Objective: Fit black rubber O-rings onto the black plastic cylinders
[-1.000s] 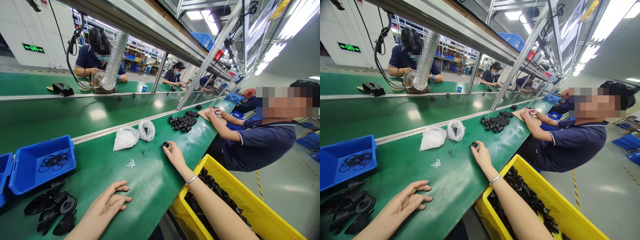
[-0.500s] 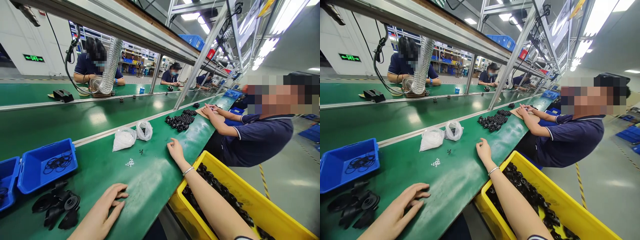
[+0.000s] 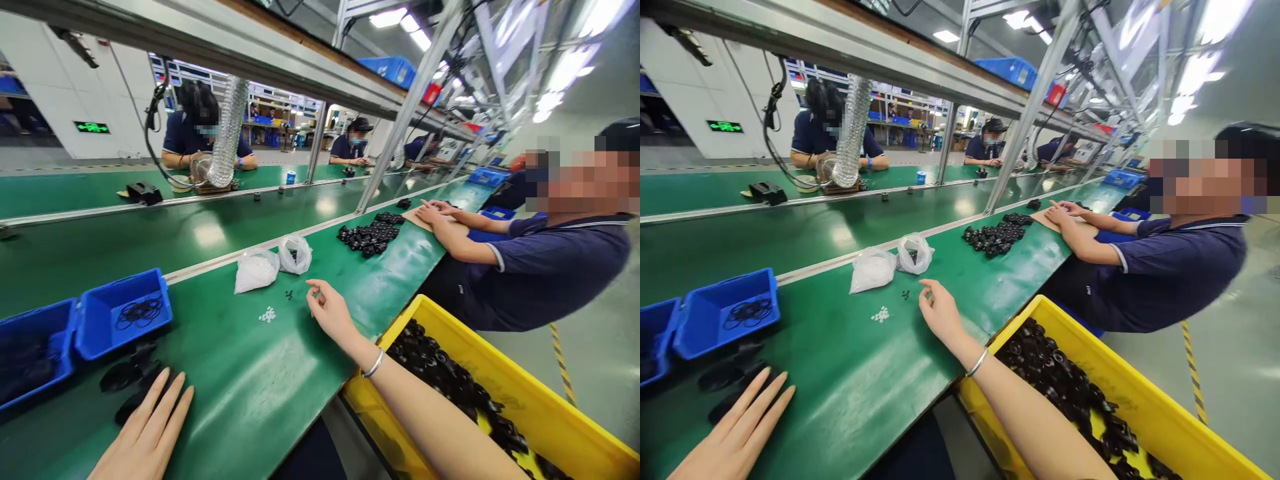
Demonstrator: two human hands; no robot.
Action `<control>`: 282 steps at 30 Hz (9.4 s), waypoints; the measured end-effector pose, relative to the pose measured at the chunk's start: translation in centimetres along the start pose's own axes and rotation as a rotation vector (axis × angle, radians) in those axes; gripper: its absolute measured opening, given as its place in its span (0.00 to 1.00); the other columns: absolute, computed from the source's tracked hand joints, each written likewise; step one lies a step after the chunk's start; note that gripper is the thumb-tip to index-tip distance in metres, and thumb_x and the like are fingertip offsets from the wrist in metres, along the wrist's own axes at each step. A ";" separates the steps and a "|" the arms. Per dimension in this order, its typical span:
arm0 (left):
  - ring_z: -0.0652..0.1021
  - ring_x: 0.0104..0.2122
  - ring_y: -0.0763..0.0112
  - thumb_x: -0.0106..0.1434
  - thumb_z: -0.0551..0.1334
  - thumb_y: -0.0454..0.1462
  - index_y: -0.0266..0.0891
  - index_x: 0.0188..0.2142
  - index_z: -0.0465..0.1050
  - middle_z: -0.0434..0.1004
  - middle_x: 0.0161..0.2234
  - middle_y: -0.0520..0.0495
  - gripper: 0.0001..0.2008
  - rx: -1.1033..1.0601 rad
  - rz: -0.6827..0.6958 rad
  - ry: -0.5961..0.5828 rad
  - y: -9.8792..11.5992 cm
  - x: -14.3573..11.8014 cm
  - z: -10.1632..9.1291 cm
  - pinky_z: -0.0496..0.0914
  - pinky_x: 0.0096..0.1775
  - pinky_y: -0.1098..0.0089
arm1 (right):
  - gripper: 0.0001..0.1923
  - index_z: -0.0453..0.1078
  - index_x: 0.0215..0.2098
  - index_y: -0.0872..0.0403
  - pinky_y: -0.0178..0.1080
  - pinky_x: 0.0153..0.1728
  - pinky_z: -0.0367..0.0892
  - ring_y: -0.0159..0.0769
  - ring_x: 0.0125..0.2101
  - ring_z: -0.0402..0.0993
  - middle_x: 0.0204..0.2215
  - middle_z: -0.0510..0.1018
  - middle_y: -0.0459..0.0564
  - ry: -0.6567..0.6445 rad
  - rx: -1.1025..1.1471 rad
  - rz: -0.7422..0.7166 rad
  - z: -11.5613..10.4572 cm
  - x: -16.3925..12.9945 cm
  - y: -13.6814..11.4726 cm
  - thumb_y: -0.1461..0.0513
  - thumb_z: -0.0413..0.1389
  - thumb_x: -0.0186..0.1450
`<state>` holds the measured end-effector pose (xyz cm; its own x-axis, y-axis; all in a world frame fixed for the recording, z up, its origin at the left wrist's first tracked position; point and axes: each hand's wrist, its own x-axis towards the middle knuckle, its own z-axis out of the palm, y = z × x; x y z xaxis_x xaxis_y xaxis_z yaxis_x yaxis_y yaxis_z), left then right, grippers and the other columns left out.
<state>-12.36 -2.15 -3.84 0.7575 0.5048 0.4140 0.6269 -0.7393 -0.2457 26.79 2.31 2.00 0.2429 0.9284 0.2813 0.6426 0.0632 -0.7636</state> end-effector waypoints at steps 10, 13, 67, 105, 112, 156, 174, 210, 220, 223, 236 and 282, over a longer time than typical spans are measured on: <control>0.73 0.55 0.50 0.64 0.45 0.23 0.29 0.47 0.76 0.73 0.53 0.30 0.22 0.142 -0.025 -0.086 -0.7 3.3 -2.5 0.72 0.49 0.56 | 0.08 0.70 0.39 0.55 0.33 0.22 0.67 0.30 0.20 0.70 0.27 0.75 0.46 -0.318 -0.006 -0.024 3.4 0.2 -1.1 0.62 0.52 0.64; 0.74 0.55 0.50 0.69 0.48 0.28 0.30 0.47 0.75 0.75 0.51 0.30 0.18 0.055 -0.024 -0.056 -1.0 3.5 -2.2 0.70 0.52 0.54 | 0.05 0.72 0.33 0.54 0.36 0.30 0.67 0.34 0.26 0.72 0.27 0.76 0.48 -0.324 -0.080 -0.061 3.9 0.3 -1.2 0.63 0.53 0.63; 0.81 0.42 0.61 0.59 0.66 0.38 0.38 0.50 0.65 0.72 0.45 0.43 0.20 -1.920 -0.808 -0.150 4.3 11.2 -0.1 0.72 0.47 0.63 | 0.12 0.73 0.30 0.52 0.38 0.29 0.66 0.35 0.26 0.69 0.27 0.74 0.48 -0.274 -0.094 -0.250 4.4 -0.7 -3.1 0.55 0.53 0.68; 0.79 0.41 0.64 0.63 0.61 0.40 0.43 0.52 0.69 0.71 0.46 0.44 0.18 -1.485 -0.722 -0.238 4.7 11.1 -0.4 0.75 0.43 0.65 | 0.07 0.71 0.35 0.54 0.39 0.35 0.69 0.35 0.31 0.72 0.31 0.76 0.50 -0.170 -0.236 -0.459 3.7 -1.0 -2.5 0.63 0.52 0.69; 0.79 0.45 0.63 0.63 0.60 0.43 0.44 0.53 0.68 0.67 0.51 0.43 0.19 -1.621 -0.781 -0.295 4.9 11.2 -0.2 0.74 0.48 0.64 | 0.09 0.73 0.35 0.57 0.42 0.32 0.69 0.39 0.28 0.72 0.29 0.75 0.52 -0.120 -0.359 -0.279 3.0 2.0 2.0 0.60 0.55 0.67; 0.78 0.40 0.67 0.57 0.63 0.32 0.40 0.46 0.72 0.75 0.43 0.47 0.16 -1.579 -0.787 -0.197 3.7 11.8 0.1 0.72 0.43 0.68 | 0.16 0.67 0.53 0.54 0.41 0.39 0.74 0.38 0.39 0.73 0.38 0.73 0.55 -0.534 -0.127 -0.725 5.7 -4.8 -5.3 0.70 0.52 0.68; 0.80 0.39 0.65 0.57 0.65 0.33 0.37 0.47 0.71 0.79 0.40 0.47 0.17 -1.790 -0.862 -0.185 3.4 12.0 -0.1 0.74 0.43 0.67 | 0.30 0.59 0.63 0.56 0.42 0.36 0.73 0.41 0.37 0.72 0.40 0.73 0.58 -0.387 -0.173 -0.760 5.3 -5.1 -4.7 0.71 0.53 0.64; 0.73 0.55 0.56 0.66 0.55 0.55 0.44 0.55 0.58 0.63 0.58 0.39 0.25 -1.859 -0.756 -0.430 4.3 11.6 0.2 0.70 0.55 0.60 | 0.28 0.53 0.61 0.63 0.43 0.34 0.68 0.45 0.33 0.75 0.34 0.77 0.55 0.207 -0.452 0.160 -3.9 5.3 7.3 0.58 0.48 0.66; 0.69 0.59 0.58 0.71 0.49 0.41 0.45 0.61 0.57 0.60 0.62 0.39 0.20 -1.102 -0.372 -0.300 4.2 10.3 -0.6 0.69 0.57 0.56 | 0.23 0.57 0.57 0.59 0.41 0.33 0.70 0.34 0.24 0.72 0.38 0.76 0.52 0.090 -0.270 0.084 -0.6 4.1 5.3 0.59 0.49 0.65; 0.63 0.62 0.45 0.68 0.52 0.37 0.36 0.60 0.63 0.58 0.64 0.33 0.22 -0.510 -0.278 -0.214 2.2 9.7 -1.2 0.62 0.59 0.44 | 0.13 0.66 0.46 0.55 0.39 0.31 0.71 0.34 0.25 0.73 0.35 0.76 0.51 -0.015 -0.191 0.038 0.4 3.6 3.8 0.58 0.50 0.66; 0.73 0.55 0.52 0.59 0.44 0.20 0.32 0.56 0.71 0.70 0.57 0.33 0.31 0.150 -0.302 -0.410 -1.1 7.0 -2.4 0.63 0.57 0.47 | 0.06 0.72 0.32 0.52 0.38 0.34 0.65 0.34 0.30 0.72 0.30 0.75 0.47 -0.349 -0.148 -0.120 4.5 2.0 -1.5 0.61 0.54 0.65; 0.81 0.41 0.61 0.63 0.65 0.39 0.42 0.53 0.64 0.72 0.43 0.45 0.20 -2.252 -0.935 -0.370 1.7 11.2 -2.5 0.75 0.41 0.66 | 0.15 0.72 0.30 0.55 0.31 0.17 0.60 0.24 0.16 0.62 0.25 0.68 0.43 -0.438 0.489 0.096 6.0 -1.3 -5.2 0.51 0.59 0.62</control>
<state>-3.28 1.16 2.57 0.6668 0.6668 -0.3328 -0.1855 0.5810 0.7925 18.80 3.01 2.10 -0.1018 0.9947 0.0150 0.2039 0.0357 -0.9783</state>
